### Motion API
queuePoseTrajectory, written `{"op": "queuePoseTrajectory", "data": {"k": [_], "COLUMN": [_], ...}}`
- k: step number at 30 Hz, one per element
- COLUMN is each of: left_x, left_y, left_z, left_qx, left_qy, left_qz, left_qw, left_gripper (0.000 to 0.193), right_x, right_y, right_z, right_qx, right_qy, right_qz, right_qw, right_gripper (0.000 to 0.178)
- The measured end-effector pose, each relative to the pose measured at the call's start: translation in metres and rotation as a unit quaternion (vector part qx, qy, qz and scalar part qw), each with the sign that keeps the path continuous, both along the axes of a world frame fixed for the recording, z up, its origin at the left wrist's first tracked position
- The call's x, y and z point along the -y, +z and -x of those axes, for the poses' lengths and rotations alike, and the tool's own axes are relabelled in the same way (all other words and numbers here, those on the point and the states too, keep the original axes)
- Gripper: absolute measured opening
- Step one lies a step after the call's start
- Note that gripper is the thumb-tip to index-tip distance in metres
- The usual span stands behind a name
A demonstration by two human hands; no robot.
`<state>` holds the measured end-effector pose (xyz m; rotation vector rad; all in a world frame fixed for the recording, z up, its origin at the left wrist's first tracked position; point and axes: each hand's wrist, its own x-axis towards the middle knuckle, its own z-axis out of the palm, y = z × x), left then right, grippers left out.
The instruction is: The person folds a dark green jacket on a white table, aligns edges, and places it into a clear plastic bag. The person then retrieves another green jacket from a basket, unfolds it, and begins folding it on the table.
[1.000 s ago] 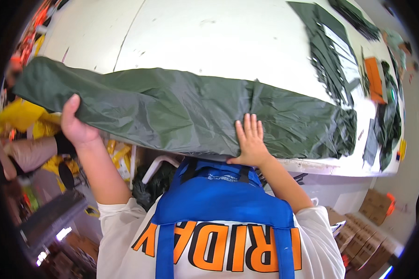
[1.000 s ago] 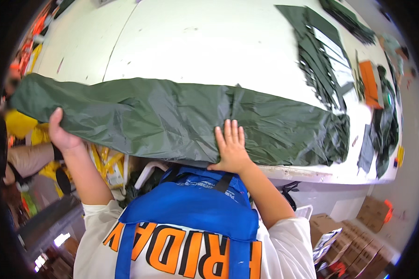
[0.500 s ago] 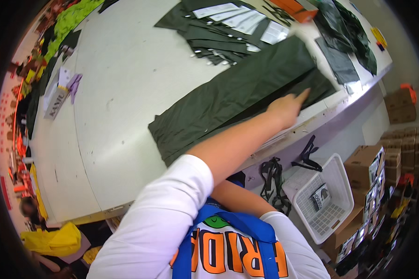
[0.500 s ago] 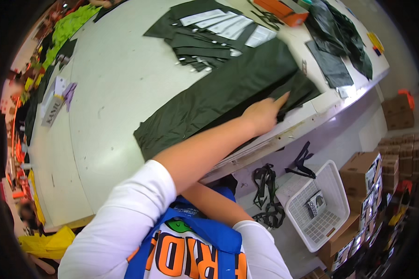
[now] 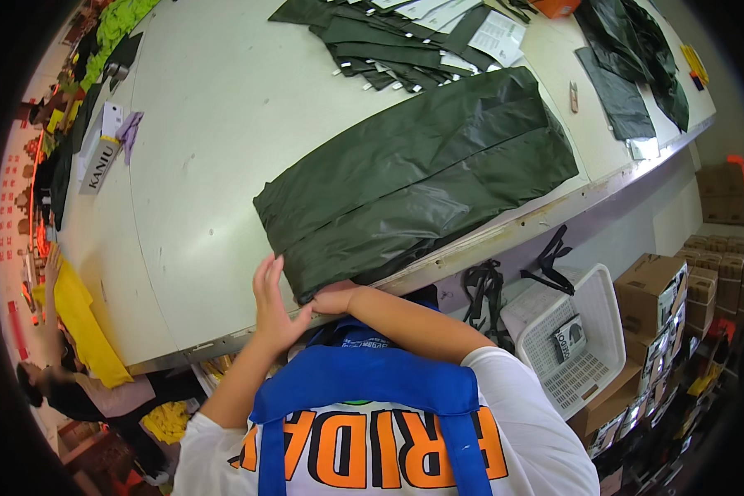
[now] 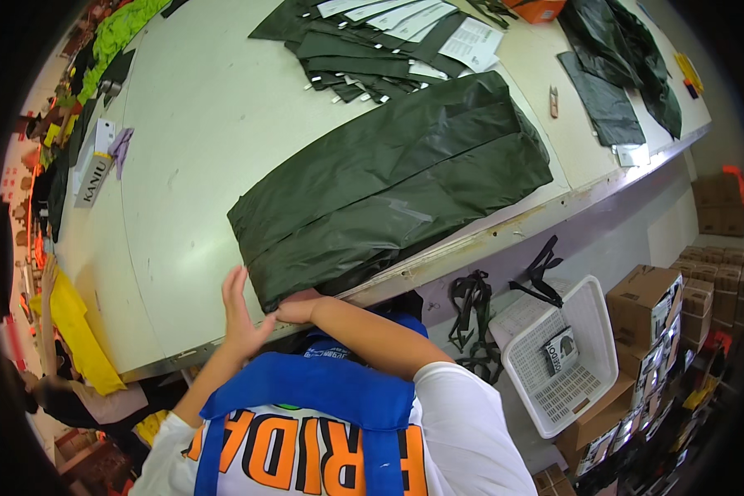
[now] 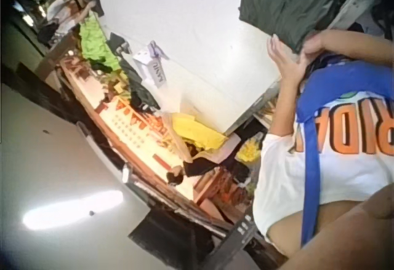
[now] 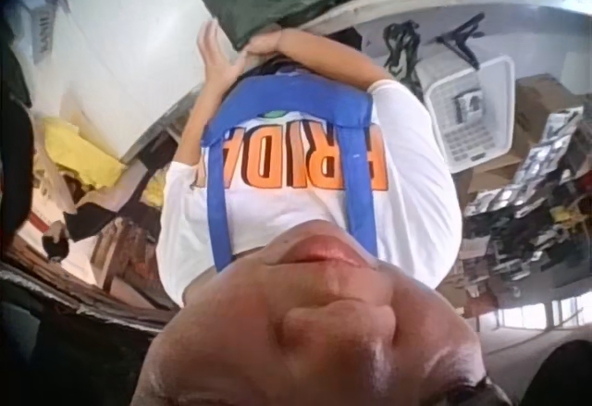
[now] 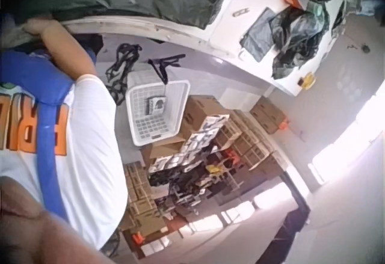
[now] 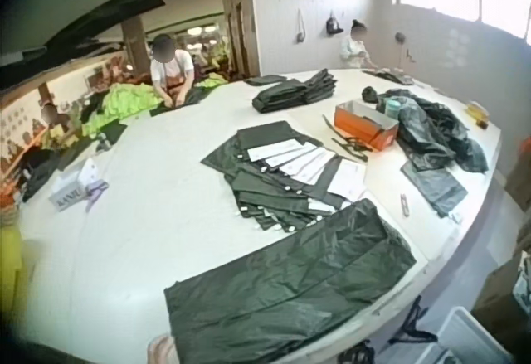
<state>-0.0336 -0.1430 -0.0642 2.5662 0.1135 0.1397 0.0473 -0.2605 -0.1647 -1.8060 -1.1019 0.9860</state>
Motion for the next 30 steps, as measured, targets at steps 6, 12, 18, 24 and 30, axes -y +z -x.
{"op": "queuePoseTrajectory", "data": {"k": [6,12,18,24,30], "left_x": [0.034,0.045,0.044,0.045,0.062], "left_y": [-0.074,-0.06,-0.074,-0.076,-0.074], "left_z": [0.029,0.012,0.005,0.009,0.001], "left_qx": [-0.015,-0.01,0.007,0.011,0.061], "left_qy": [0.171,0.243,0.214,0.21,0.313], "left_qz": [0.24,0.156,0.115,0.096,0.17], "left_qw": [0.955,0.957,0.97,0.973,0.933], "left_gripper": [0.104,0.086,0.081,0.082,0.08], "right_x": [0.03,0.206,0.313,0.296,0.304], "right_y": [0.059,0.105,0.057,0.066,0.057], "right_z": [-0.025,-0.165,-0.361,-0.379,-0.382], "right_qx": [-0.169,0.103,0.232,0.18,-0.003], "right_qy": [0.081,-0.311,-0.493,-0.483,-0.523], "right_qz": [0.053,-0.013,0.305,0.305,0.169], "right_qw": [0.981,0.945,0.781,0.801,0.835], "right_gripper": [0.055,0.033,0.082,0.09,0.064]}}
